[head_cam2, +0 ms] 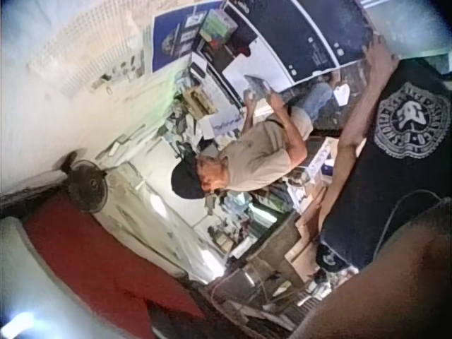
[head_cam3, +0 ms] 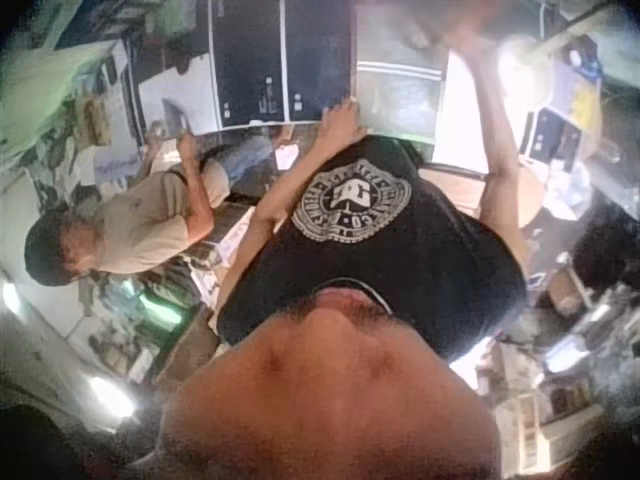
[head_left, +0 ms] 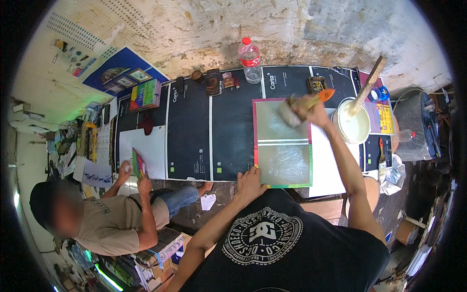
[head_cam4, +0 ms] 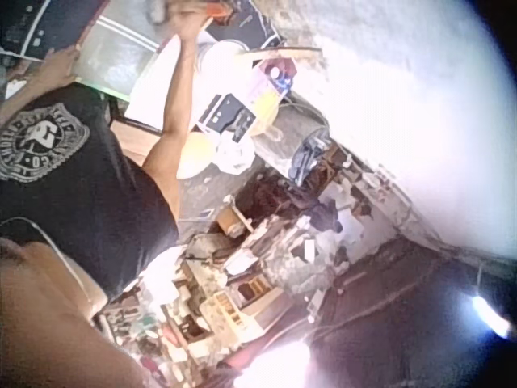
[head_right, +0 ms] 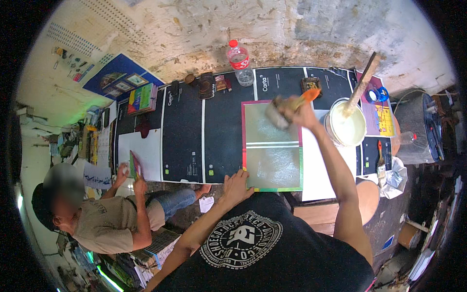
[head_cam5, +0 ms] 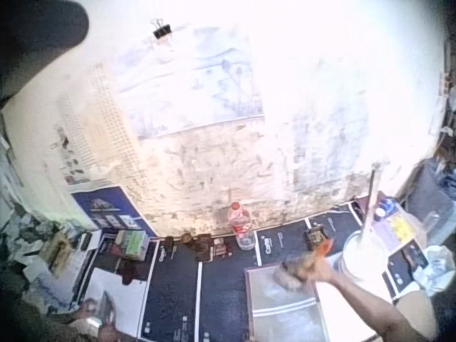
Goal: The person applies a white substance from a bucket onto a mesh screen frame using a brush, spreading it evenly across the surface while a second person assists by holding the frame and moving sheets of paper nearby.
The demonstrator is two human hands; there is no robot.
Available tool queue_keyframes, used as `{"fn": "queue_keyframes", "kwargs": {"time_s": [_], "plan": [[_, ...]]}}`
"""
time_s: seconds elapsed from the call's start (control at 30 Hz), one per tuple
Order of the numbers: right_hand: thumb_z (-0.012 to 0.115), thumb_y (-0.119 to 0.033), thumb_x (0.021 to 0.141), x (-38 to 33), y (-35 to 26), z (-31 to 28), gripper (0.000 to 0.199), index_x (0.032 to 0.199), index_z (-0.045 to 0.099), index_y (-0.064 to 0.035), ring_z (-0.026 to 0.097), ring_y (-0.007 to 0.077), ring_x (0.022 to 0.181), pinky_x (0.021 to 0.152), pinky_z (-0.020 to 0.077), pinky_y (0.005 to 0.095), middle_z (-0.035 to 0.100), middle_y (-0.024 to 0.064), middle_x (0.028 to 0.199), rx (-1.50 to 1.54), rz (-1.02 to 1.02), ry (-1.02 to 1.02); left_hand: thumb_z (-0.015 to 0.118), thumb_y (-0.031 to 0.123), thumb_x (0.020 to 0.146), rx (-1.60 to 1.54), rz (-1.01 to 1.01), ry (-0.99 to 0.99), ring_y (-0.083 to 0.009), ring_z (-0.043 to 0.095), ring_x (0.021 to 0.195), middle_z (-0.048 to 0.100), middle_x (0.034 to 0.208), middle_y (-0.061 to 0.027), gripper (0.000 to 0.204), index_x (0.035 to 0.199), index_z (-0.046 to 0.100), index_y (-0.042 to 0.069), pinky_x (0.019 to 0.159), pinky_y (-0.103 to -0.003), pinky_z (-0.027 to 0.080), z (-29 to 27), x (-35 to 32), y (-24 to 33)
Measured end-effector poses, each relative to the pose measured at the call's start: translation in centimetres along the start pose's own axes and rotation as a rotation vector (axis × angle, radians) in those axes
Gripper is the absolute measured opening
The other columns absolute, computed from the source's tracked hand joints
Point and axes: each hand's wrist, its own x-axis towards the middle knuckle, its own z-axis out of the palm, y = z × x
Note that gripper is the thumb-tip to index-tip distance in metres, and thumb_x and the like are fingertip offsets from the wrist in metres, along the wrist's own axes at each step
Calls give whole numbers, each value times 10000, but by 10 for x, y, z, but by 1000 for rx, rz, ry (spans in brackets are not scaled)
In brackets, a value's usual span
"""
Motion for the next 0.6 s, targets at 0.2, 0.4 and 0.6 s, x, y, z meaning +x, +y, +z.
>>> {"fn": "queue_keyframes", "kwargs": {"time_s": [0.2, 0.4, 0.6], "plan": [[754, -248, 848, -24, 40, -44, 252, 996, 751, -44, 712, 280, 734, 687, 547, 392, 737, 134, 843, -505, 130, 12, 737, 310, 757, 45, 0, 10, -334, 642, 1029, 603, 1135, -143, 506, 1155, 597, 30, 833, -518, 416, 3, -1, 7], [748, -264, 849, -16, -12, 22, 250, 854, 663, -29, 680, 370, 699, 654, 525, 462, 684, 194, 785, -250, 41, 315, 756, 349, 775, 72, -42, 18, -311, 635, 1044, 595, 1131, -102, 531, 1204, 588, 87, 827, -517, 412, 11, 2, 3], [698, -347, 893, -95, -17, 69, 338, 919, 704, -10, 703, 378, 756, 685, 531, 468, 691, 216, 770, -155, 230, 308, 746, 345, 799, 35, -181, -124, -331, 636, 1017, 613, 1103, -140, 511, 1215, 594, 88, 828, -514, 405, 8, 1, 13]]}}
